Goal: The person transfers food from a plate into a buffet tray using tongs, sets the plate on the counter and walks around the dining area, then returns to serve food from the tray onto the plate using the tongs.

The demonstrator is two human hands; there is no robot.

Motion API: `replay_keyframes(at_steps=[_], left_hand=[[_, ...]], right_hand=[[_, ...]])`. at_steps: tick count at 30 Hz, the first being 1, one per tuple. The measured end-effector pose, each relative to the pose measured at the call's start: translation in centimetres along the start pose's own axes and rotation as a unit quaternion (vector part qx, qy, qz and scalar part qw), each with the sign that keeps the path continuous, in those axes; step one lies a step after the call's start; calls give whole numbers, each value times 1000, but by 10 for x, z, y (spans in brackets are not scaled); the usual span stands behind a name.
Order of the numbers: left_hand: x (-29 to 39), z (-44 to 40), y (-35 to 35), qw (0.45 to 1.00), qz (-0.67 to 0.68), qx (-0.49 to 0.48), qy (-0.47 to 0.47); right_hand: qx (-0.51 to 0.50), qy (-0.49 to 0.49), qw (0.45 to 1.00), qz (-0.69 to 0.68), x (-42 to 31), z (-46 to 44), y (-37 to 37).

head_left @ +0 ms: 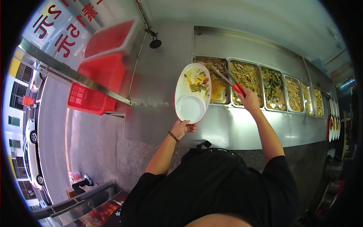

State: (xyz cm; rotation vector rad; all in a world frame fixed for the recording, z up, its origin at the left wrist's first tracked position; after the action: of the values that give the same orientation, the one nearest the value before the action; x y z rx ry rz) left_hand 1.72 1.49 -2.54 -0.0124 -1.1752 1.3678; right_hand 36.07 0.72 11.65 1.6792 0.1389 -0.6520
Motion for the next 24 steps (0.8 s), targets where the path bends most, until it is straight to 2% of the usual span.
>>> replay_keyframes(at_steps=[4, 7, 20, 24], left_hand=[[1, -3, -7, 1000, -12, -7, -1], [-1, -7, -9, 1000, -22, -19, 4], [-6, -3, -17, 999, -42, -15, 6], [-9, -4, -10, 1000, -28, -12, 3]], right_hand=[[-55, 75, 996, 17, -34, 19, -2], [-56, 121, 990, 41, -49, 24, -13], [-36, 120, 989, 82, -56, 19, -16], [-56, 89, 994, 34, -45, 27, -13]])
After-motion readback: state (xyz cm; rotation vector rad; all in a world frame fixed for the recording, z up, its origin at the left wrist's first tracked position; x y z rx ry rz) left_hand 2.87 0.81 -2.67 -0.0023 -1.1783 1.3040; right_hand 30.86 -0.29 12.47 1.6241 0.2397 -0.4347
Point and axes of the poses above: each hand's wrist, its own z-axis away from the middle knuckle, its own y-axis out of the back of the hand, x = y × z, the point moved 6 cm from there along -z, towards the middle knuckle, and after that the axes turned 1 degree about z, right-handed, at the moved point
